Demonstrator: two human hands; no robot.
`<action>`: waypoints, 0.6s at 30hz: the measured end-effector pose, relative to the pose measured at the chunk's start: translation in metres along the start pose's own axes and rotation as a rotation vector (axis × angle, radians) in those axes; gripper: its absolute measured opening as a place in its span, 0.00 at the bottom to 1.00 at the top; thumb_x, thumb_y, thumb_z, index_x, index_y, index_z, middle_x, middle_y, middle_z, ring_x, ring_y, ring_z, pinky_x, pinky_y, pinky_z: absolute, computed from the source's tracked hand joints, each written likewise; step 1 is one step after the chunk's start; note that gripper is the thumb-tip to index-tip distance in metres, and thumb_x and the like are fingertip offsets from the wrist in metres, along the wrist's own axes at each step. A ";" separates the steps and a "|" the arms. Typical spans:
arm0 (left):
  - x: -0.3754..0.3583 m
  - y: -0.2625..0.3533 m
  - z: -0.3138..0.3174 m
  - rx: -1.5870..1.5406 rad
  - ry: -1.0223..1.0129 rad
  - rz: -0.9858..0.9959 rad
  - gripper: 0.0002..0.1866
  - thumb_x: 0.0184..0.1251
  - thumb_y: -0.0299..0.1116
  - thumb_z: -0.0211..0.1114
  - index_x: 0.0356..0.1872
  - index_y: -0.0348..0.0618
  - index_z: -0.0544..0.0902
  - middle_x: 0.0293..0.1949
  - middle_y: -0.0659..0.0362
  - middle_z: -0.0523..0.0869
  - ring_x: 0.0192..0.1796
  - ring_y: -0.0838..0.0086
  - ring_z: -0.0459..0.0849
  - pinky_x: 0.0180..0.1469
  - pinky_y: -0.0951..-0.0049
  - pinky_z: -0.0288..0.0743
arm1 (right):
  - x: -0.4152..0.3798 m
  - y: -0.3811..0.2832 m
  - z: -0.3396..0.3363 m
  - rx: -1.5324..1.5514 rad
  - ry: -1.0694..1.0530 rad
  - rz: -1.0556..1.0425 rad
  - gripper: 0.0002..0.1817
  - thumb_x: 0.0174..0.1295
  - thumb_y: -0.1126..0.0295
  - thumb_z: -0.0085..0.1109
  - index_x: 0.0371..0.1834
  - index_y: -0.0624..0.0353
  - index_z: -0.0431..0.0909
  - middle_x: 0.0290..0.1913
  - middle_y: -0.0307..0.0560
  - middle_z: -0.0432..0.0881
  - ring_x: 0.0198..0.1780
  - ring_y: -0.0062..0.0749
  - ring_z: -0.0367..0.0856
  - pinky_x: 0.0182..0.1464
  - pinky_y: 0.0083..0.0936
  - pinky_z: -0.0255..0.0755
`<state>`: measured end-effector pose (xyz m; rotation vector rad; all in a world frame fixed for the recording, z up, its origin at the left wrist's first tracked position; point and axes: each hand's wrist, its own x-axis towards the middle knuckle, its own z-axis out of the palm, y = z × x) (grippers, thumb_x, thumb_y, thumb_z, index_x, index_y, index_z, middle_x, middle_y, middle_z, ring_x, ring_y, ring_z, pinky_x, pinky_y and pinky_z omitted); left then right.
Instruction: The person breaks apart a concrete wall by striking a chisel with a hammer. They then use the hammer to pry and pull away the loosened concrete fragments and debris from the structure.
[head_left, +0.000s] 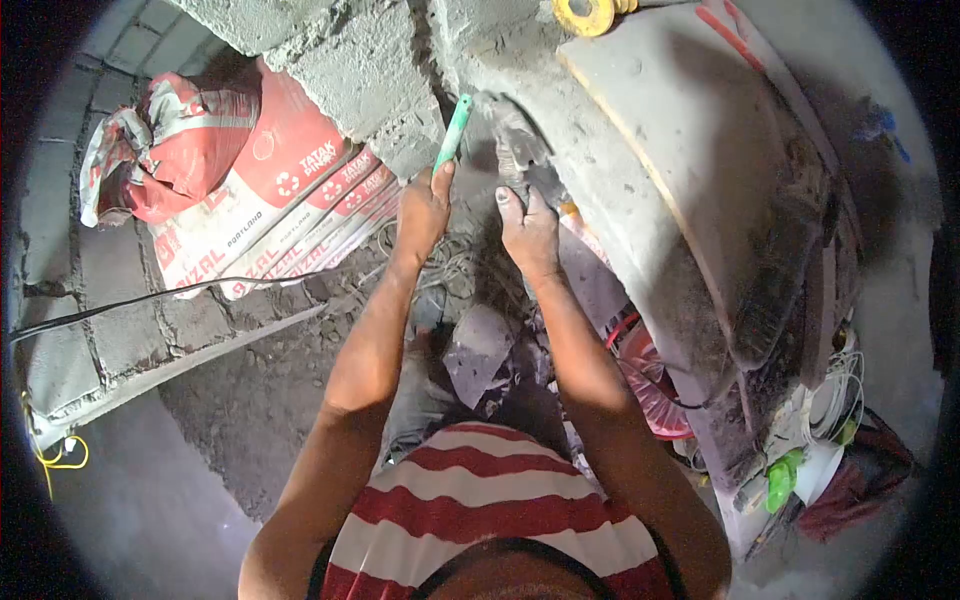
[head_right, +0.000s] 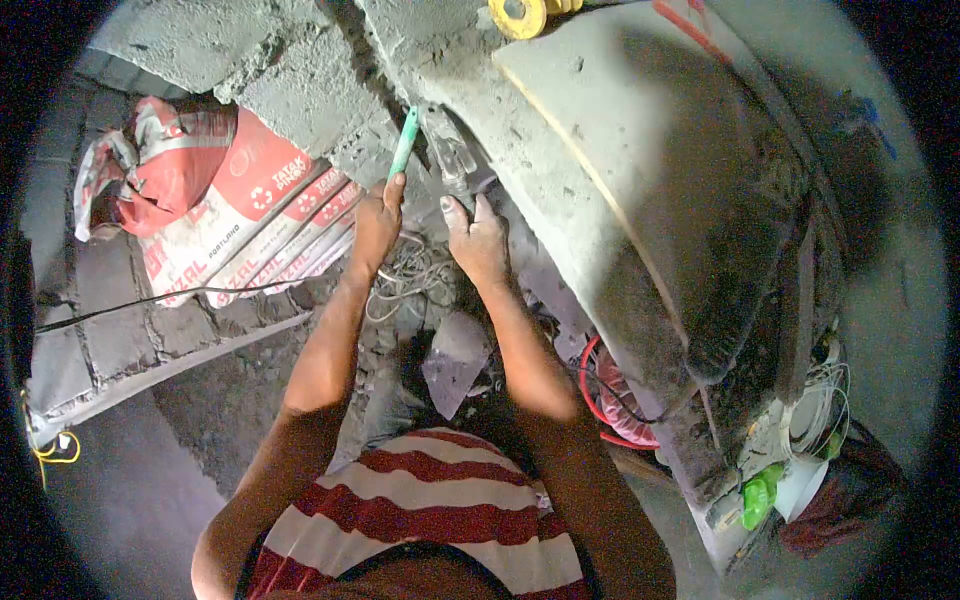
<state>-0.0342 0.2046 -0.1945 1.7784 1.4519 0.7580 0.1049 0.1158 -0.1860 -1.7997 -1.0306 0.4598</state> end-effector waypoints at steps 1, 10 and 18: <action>-0.004 -0.003 0.000 0.003 -0.012 -0.009 0.30 0.75 0.55 0.50 0.34 0.30 0.80 0.24 0.34 0.79 0.30 0.39 0.79 0.33 0.50 0.70 | -0.009 -0.001 -0.005 -0.014 0.054 -0.049 0.27 0.63 0.53 0.61 0.45 0.73 0.77 0.34 0.73 0.81 0.40 0.68 0.81 0.41 0.48 0.74; 0.008 -0.007 0.001 -0.169 -0.050 -0.039 0.33 0.75 0.56 0.50 0.28 0.29 0.78 0.20 0.45 0.78 0.24 0.56 0.75 0.32 0.57 0.69 | 0.012 -0.016 0.001 -0.052 -0.039 -0.030 0.26 0.63 0.53 0.61 0.42 0.72 0.77 0.30 0.70 0.80 0.38 0.65 0.82 0.40 0.45 0.76; 0.006 0.001 -0.008 -0.136 -0.119 -0.096 0.34 0.76 0.58 0.47 0.30 0.29 0.77 0.20 0.51 0.75 0.26 0.66 0.70 0.33 0.61 0.67 | 0.016 0.000 0.011 -0.158 -0.096 -0.036 0.29 0.61 0.50 0.63 0.47 0.71 0.77 0.34 0.70 0.83 0.42 0.66 0.82 0.43 0.46 0.77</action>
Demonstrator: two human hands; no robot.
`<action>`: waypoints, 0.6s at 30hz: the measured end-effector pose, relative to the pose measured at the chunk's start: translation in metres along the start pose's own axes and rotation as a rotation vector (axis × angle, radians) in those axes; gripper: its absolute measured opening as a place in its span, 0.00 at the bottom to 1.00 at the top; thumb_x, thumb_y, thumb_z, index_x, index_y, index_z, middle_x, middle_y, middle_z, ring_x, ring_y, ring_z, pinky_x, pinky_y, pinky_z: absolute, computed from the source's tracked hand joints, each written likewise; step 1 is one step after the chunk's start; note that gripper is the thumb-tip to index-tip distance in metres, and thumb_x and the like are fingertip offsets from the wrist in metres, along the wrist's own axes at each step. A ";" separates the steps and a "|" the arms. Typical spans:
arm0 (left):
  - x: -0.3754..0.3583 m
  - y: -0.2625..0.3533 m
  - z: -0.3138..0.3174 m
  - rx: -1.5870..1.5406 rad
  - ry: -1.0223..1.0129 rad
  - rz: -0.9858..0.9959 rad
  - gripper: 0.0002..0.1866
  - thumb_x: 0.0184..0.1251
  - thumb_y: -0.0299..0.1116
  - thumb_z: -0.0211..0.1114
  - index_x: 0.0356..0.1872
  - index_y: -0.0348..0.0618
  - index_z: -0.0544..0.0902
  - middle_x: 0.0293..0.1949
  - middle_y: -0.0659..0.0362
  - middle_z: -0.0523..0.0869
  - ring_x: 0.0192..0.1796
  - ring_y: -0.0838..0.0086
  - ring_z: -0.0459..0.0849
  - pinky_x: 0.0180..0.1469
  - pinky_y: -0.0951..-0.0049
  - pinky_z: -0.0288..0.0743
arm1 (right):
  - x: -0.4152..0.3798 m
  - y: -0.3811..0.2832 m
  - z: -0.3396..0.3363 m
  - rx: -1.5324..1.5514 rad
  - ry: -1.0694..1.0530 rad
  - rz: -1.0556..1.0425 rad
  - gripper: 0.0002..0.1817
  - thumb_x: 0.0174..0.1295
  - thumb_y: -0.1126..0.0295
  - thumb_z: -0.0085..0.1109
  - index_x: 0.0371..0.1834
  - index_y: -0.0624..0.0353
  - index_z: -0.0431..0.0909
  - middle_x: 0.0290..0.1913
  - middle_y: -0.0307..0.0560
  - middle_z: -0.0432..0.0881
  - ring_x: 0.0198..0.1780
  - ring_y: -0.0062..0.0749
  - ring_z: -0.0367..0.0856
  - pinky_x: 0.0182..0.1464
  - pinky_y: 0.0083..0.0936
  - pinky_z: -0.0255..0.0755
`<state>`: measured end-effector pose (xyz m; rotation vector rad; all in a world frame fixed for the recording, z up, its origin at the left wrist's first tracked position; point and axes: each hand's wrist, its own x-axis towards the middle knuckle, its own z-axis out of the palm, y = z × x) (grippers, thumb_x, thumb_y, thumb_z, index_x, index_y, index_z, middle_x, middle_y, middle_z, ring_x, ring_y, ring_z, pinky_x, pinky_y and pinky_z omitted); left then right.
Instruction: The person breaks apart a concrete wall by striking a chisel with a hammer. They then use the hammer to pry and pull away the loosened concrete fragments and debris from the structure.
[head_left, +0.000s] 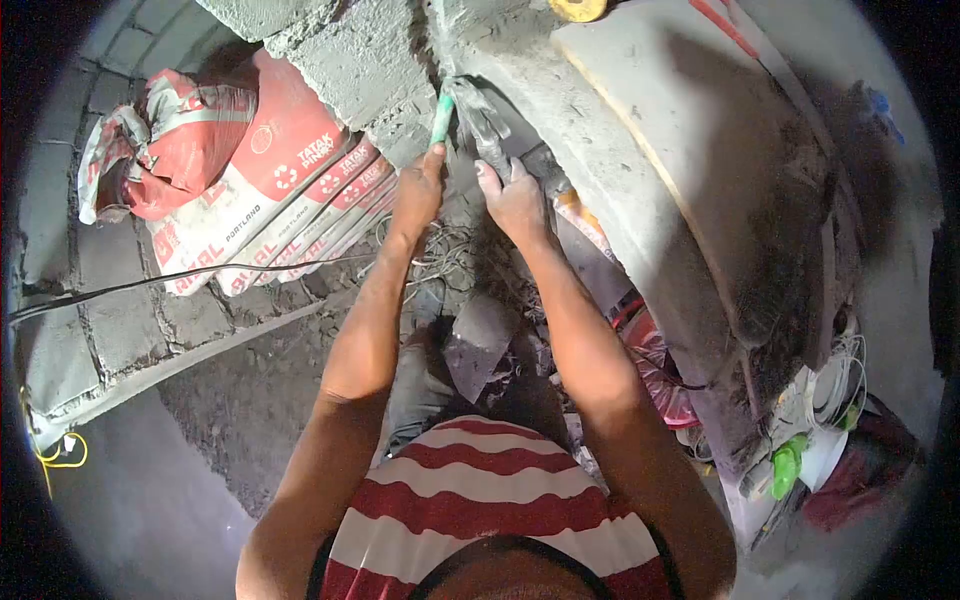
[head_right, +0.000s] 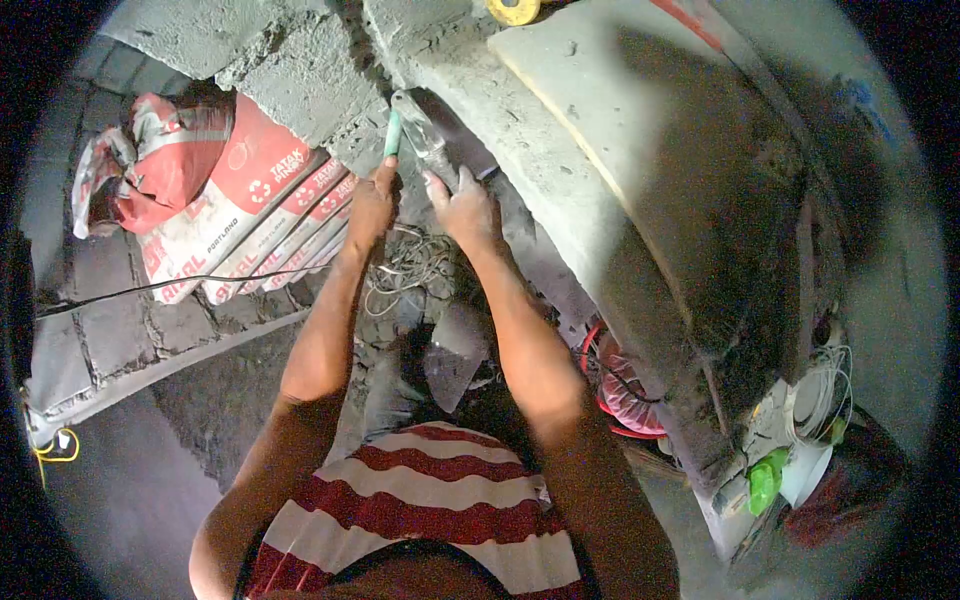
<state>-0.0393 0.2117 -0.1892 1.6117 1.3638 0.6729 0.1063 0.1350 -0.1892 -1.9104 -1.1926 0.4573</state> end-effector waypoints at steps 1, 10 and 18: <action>-0.003 0.000 0.002 0.001 -0.012 0.010 0.34 0.76 0.58 0.47 0.30 0.29 0.77 0.20 0.51 0.75 0.26 0.66 0.70 0.33 0.61 0.67 | 0.006 0.005 0.003 -0.076 -0.044 0.115 0.31 0.61 0.48 0.62 0.47 0.71 0.77 0.33 0.71 0.82 0.42 0.67 0.82 0.42 0.45 0.77; -0.008 0.011 0.011 -0.252 -0.080 -0.161 0.31 0.74 0.59 0.48 0.28 0.39 0.79 0.16 0.62 0.72 0.18 0.77 0.69 0.21 0.73 0.61 | -0.040 -0.051 -0.057 0.358 0.193 -0.104 0.21 0.59 0.58 0.67 0.45 0.66 0.80 0.38 0.65 0.83 0.42 0.59 0.84 0.43 0.39 0.76; 0.013 -0.041 0.028 0.061 0.085 0.206 0.32 0.76 0.58 0.44 0.33 0.36 0.81 0.23 0.48 0.83 0.24 0.52 0.79 0.28 0.53 0.71 | -0.004 -0.002 -0.013 -0.109 -0.036 0.058 0.37 0.63 0.41 0.55 0.51 0.72 0.77 0.40 0.75 0.81 0.45 0.66 0.81 0.46 0.49 0.75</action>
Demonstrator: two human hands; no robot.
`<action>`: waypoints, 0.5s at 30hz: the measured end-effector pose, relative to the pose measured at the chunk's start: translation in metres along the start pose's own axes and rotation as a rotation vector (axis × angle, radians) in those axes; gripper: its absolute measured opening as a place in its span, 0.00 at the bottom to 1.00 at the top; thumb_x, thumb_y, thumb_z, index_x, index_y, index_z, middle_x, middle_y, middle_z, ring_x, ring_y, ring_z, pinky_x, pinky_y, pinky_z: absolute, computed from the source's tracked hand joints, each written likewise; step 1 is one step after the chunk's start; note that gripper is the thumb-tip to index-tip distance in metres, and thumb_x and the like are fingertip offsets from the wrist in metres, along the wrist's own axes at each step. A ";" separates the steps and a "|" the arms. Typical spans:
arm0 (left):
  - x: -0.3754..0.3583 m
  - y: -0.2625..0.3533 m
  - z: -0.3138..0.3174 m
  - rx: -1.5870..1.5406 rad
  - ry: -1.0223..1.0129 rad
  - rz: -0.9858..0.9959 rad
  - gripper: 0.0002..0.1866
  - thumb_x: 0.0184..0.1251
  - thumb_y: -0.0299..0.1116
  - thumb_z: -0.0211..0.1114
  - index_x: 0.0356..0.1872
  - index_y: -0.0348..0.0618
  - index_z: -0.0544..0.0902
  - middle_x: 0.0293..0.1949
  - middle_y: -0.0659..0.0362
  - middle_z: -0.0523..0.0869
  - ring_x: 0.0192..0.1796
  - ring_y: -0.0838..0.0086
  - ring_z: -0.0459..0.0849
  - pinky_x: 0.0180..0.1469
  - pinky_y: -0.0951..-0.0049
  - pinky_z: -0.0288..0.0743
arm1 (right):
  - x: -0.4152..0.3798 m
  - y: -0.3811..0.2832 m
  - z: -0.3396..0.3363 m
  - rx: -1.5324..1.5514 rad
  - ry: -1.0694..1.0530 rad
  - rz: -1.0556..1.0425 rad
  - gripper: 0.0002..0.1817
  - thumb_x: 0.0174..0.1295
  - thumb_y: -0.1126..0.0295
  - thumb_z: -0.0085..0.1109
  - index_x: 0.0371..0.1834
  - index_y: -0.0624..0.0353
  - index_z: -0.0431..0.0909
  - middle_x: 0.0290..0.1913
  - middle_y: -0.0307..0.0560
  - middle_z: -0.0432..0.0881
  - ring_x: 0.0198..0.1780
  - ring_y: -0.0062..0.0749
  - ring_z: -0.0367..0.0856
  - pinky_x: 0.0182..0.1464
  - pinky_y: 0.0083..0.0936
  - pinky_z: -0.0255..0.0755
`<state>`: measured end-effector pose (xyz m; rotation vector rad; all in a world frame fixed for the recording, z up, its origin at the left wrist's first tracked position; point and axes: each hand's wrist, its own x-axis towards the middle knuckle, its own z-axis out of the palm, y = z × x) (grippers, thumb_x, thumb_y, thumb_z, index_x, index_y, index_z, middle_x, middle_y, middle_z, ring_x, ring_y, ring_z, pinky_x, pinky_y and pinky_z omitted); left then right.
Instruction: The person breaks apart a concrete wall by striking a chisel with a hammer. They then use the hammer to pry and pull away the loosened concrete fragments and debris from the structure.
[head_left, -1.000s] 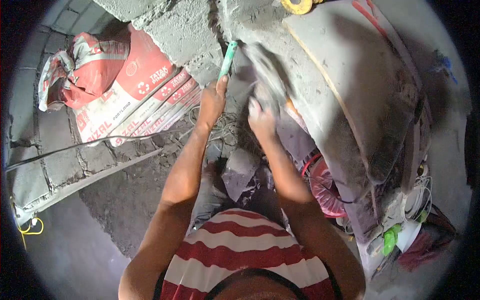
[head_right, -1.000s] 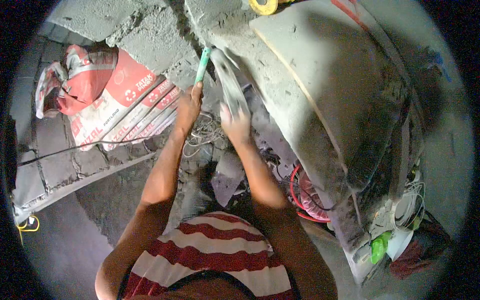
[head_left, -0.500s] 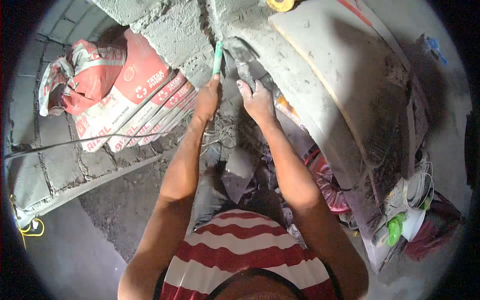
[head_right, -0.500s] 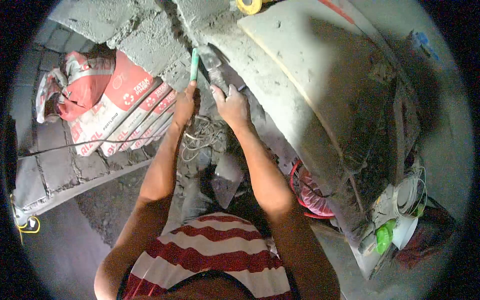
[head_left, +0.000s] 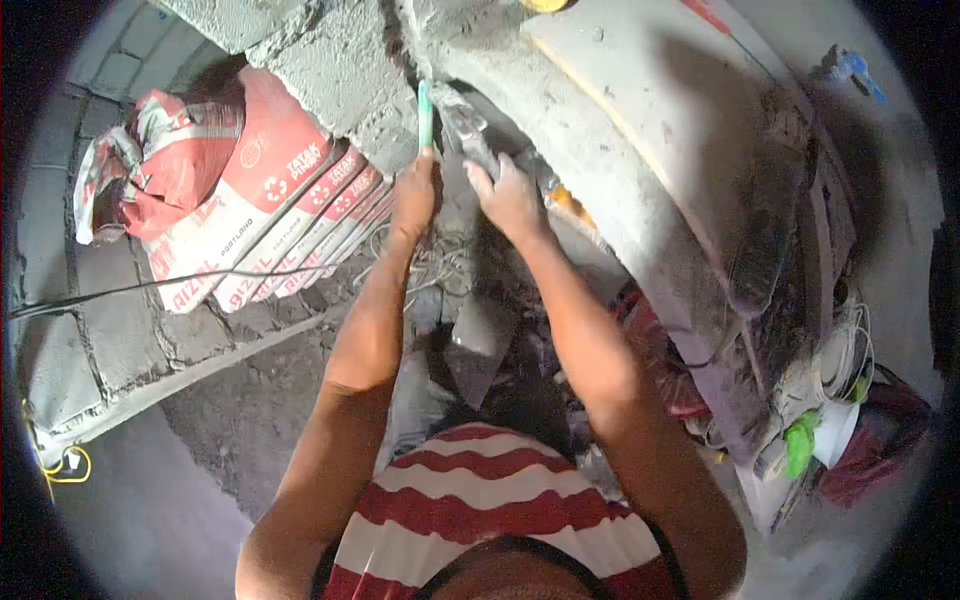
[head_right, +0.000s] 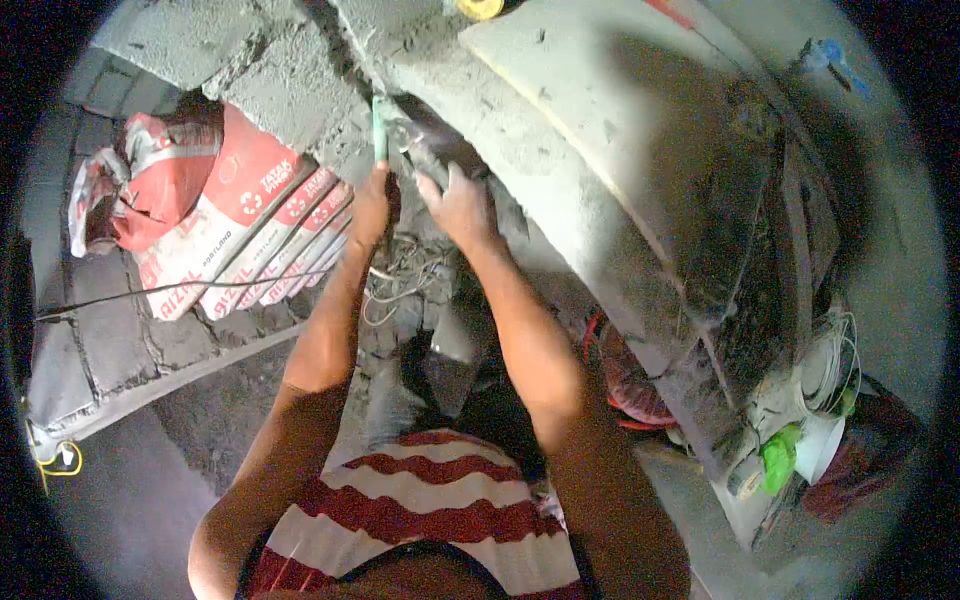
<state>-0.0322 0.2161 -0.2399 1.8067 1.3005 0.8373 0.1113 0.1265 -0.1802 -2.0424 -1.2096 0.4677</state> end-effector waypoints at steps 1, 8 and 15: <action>0.004 -0.015 0.006 -0.005 0.004 0.004 0.32 0.76 0.58 0.44 0.33 0.36 0.81 0.23 0.48 0.83 0.24 0.52 0.79 0.28 0.53 0.71 | -0.012 -0.005 -0.007 0.021 0.025 -0.032 0.34 0.64 0.42 0.55 0.48 0.71 0.78 0.38 0.73 0.82 0.43 0.68 0.81 0.45 0.50 0.74; -0.096 -0.159 0.014 0.520 -0.415 -0.204 0.30 0.73 0.59 0.47 0.42 0.36 0.79 0.33 0.37 0.84 0.38 0.41 0.84 0.34 0.49 0.74 | -0.128 0.077 0.002 0.294 -0.059 0.289 0.29 0.65 0.46 0.57 0.49 0.66 0.78 0.39 0.67 0.83 0.45 0.62 0.82 0.48 0.45 0.74; -0.148 -0.095 0.026 0.201 -0.286 -0.183 0.20 0.75 0.48 0.54 0.36 0.38 0.73 0.25 0.38 0.78 0.31 0.36 0.77 0.31 0.50 0.67 | -0.219 0.159 0.017 0.027 -0.206 0.272 0.22 0.70 0.54 0.50 0.50 0.64 0.79 0.34 0.62 0.82 0.41 0.59 0.81 0.47 0.45 0.73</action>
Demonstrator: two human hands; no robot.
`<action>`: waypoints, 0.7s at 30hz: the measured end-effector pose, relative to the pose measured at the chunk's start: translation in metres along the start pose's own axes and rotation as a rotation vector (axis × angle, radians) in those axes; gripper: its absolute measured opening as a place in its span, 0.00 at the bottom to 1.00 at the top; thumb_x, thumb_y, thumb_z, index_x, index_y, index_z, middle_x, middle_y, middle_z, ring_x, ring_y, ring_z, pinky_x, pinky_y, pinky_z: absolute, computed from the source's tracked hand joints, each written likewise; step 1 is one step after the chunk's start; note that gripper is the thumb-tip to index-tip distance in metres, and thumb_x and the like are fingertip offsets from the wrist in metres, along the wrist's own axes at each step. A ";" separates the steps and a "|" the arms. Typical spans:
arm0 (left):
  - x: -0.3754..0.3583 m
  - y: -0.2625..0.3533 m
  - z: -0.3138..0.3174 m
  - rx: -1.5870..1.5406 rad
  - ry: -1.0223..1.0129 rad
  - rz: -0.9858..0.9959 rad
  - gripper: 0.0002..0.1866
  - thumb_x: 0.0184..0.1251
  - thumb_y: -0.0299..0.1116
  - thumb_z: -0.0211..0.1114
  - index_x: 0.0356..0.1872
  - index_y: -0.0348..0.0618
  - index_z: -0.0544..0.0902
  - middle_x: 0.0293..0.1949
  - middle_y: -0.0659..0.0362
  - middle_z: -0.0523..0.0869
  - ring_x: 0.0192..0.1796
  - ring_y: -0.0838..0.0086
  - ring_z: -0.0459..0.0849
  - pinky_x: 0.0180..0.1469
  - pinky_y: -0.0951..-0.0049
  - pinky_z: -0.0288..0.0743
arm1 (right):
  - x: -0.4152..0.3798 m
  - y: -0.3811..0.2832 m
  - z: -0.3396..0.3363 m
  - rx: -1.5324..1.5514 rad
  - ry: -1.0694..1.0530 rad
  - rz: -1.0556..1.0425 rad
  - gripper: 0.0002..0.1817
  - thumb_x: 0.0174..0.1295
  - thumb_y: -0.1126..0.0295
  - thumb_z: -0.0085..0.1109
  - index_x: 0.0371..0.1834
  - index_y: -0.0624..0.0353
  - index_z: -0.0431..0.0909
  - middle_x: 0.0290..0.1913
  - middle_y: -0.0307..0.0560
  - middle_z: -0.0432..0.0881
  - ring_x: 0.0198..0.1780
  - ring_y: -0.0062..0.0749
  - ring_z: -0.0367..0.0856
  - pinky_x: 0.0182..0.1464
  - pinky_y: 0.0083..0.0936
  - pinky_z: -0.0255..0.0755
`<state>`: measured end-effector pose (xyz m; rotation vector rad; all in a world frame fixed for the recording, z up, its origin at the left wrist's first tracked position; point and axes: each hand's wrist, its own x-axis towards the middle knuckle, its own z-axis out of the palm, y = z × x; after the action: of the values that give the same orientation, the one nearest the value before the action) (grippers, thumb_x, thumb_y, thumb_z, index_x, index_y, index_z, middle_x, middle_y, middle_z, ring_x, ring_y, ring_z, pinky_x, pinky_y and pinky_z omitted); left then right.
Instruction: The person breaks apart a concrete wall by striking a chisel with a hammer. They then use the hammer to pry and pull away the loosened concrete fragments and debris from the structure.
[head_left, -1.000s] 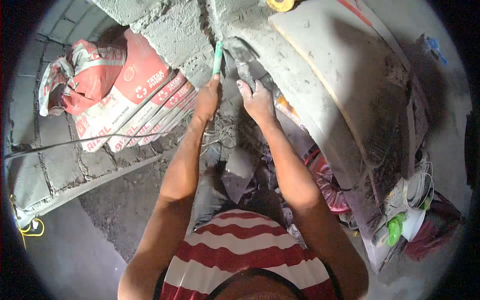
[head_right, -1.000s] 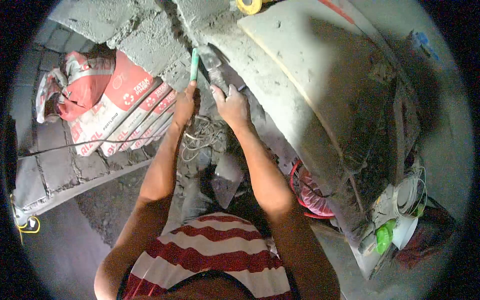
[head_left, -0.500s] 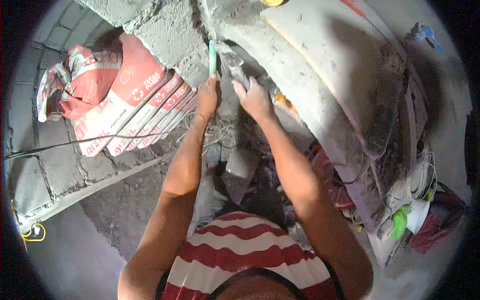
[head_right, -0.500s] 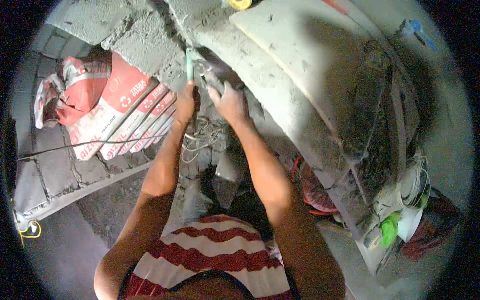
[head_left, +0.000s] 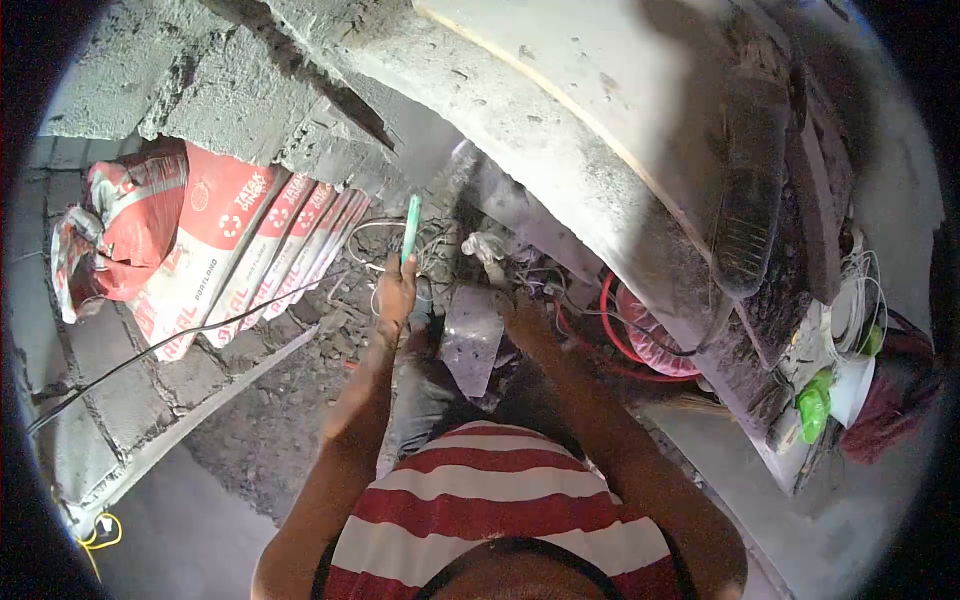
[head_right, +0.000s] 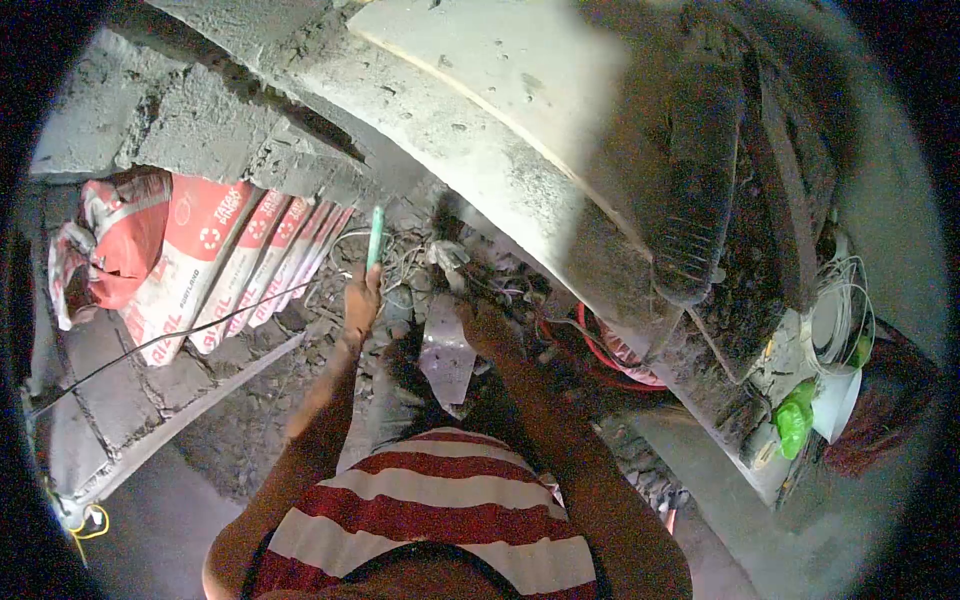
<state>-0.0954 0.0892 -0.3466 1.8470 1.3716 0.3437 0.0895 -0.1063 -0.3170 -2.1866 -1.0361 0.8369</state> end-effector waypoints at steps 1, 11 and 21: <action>0.005 0.013 -0.008 -0.017 0.024 0.019 0.18 0.75 0.46 0.54 0.39 0.38 0.75 0.26 0.38 0.79 0.32 0.36 0.78 0.31 0.49 0.68 | -0.003 0.016 0.010 0.001 -0.004 0.003 0.22 0.70 0.54 0.50 0.50 0.64 0.79 0.34 0.62 0.82 0.41 0.59 0.81 0.47 0.45 0.73; 0.073 0.109 -0.081 0.344 0.530 0.319 0.13 0.73 0.41 0.57 0.46 0.41 0.78 0.27 0.44 0.82 0.28 0.46 0.81 0.27 0.51 0.71 | 0.036 -0.056 -0.011 0.357 0.058 -0.133 0.22 0.72 0.52 0.44 0.34 0.61 0.76 0.24 0.47 0.75 0.28 0.41 0.75 0.35 0.38 0.68; 0.076 0.107 -0.088 0.312 0.563 0.273 0.15 0.75 0.45 0.55 0.40 0.41 0.76 0.26 0.42 0.81 0.29 0.42 0.80 0.29 0.47 0.69 | 0.076 -0.115 -0.038 1.022 -0.137 0.197 0.20 0.71 0.50 0.52 0.31 0.56 0.70 0.20 0.31 0.66 0.16 0.17 0.64 0.17 0.18 0.57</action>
<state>-0.0487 0.1845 -0.2298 2.3158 1.6050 0.8864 0.1035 0.0089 -0.2332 -1.3583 -0.2892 1.2576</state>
